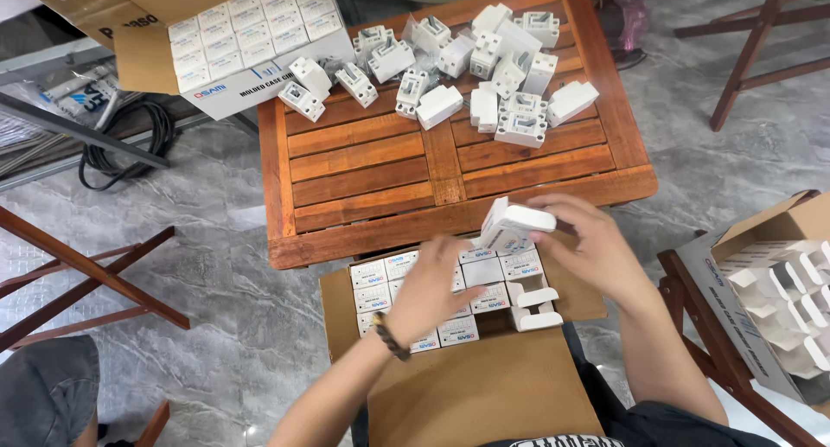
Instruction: The person handles several circuit breakers by picking them up from a table, turning them over, and placing them into cardboard dividers in a box.
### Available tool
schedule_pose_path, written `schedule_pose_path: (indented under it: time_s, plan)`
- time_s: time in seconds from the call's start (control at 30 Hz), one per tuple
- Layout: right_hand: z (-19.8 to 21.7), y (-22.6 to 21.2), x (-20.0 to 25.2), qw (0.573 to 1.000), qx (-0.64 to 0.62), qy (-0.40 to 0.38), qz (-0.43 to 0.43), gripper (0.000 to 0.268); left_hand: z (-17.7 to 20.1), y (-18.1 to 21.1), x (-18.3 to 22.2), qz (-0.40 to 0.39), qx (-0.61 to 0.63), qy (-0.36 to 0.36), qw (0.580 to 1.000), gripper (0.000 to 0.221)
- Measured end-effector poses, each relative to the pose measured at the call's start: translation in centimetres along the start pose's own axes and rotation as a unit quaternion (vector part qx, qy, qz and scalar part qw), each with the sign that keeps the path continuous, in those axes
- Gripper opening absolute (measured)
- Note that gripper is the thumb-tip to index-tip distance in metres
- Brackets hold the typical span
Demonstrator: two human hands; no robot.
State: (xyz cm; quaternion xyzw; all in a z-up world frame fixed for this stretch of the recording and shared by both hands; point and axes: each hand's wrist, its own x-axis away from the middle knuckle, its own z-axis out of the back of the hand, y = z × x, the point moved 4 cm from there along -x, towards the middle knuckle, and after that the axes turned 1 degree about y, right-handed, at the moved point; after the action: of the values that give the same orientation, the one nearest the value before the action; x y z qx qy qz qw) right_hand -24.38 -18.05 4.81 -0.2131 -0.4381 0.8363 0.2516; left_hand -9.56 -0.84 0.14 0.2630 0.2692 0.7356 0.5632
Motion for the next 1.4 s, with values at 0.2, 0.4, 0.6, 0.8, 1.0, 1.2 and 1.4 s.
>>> schedule_pose_path:
  time_s: [0.2, 0.4, 0.6, 0.8, 1.0, 1.2, 1.4]
  plan:
    - [-4.2, -0.6, -3.6, 0.994, -0.005, -0.04, 0.099, 0.023, 3.3, -4.4, -4.1, -0.009, 0.024, 0.076, 0.997, 0.078]
    - [-7.7, 1.5, -9.6, 0.985, 0.04, -0.003, 0.17, 0.027, 5.9, -8.3, -9.4, 0.023, 0.039, 0.123, 0.991, 0.059]
    - [-10.5, 5.9, -12.8, 0.989, 0.053, -0.026, 0.135, 0.041, 4.5, -11.4, -11.8, 0.078, 0.013, 0.073, 0.994, 0.049]
    - [-11.7, 7.0, -12.1, 0.988, 0.106, -0.045, 0.104, 0.048, 3.4, -13.1, -11.6, 0.081, 0.03, 0.03, 0.996, 0.059]
    - [-9.1, 1.7, -10.6, 0.982, 0.137, -0.052, 0.122, 0.087, 8.6, -16.6, -13.4, 0.102, 0.016, 0.071, 0.992, 0.062]
    - [-7.0, -1.2, -6.7, 0.991, 0.12, 0.005, 0.065, 0.1, 17.9, -24.1, -15.0, 0.221, -0.144, 0.31, 0.913, 0.053]
    - [-8.6, -0.6, -1.8, 0.996, 0.077, -0.035, 0.014, 0.082, 18.6, -31.9, -15.4, 0.269, -0.247, 0.251, 0.896, 0.084]
